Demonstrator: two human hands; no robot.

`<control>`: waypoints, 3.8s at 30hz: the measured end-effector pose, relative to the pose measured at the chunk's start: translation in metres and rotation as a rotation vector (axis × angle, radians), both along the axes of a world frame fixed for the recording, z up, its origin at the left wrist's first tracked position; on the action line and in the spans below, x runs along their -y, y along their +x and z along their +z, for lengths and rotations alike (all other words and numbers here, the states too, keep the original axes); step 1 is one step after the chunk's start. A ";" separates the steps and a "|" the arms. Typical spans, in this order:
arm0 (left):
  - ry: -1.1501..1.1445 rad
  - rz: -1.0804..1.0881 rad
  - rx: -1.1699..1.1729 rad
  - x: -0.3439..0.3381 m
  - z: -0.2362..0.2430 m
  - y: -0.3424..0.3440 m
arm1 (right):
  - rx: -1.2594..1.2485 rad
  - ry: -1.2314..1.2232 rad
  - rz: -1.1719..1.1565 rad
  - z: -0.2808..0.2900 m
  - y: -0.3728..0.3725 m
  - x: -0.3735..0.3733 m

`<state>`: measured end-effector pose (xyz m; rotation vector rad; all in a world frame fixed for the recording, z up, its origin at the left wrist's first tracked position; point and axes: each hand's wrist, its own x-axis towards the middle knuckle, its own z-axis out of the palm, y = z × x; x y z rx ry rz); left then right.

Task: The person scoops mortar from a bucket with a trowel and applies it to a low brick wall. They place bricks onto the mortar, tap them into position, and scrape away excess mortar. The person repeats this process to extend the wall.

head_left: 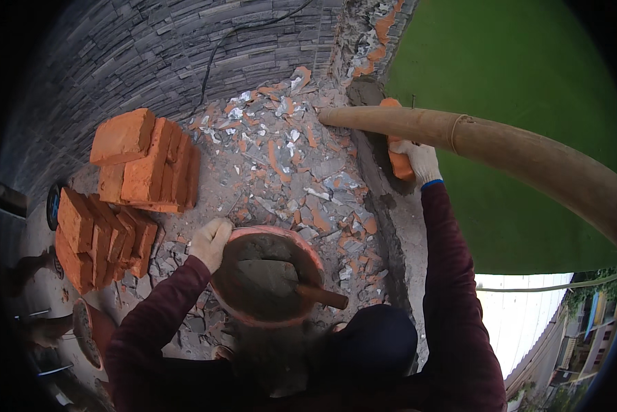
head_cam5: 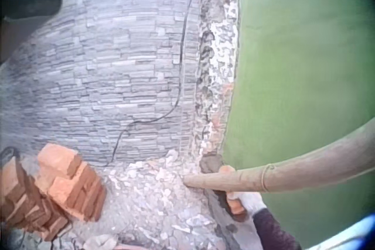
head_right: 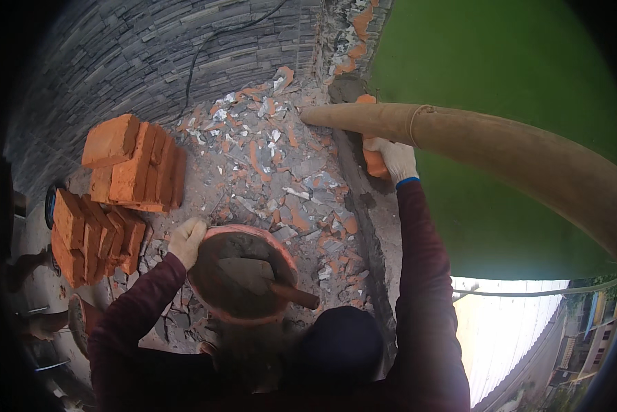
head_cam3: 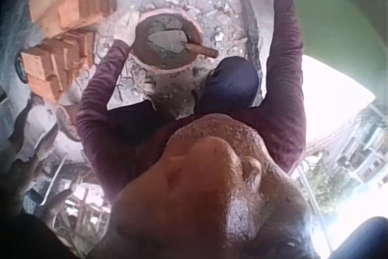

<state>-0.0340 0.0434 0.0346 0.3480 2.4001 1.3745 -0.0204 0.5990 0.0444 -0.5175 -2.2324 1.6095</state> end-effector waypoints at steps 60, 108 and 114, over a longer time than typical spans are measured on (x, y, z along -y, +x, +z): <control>0.058 -0.136 0.201 0.007 -0.019 -0.033 | 0.505 0.912 0.204 0.031 -0.129 -0.023; 0.105 -0.327 0.398 -0.043 -0.021 -0.051 | 0.619 0.491 0.494 0.075 0.182 0.174; 0.125 -0.534 0.466 -0.074 0.008 -0.039 | 0.761 0.288 0.461 0.024 0.289 0.262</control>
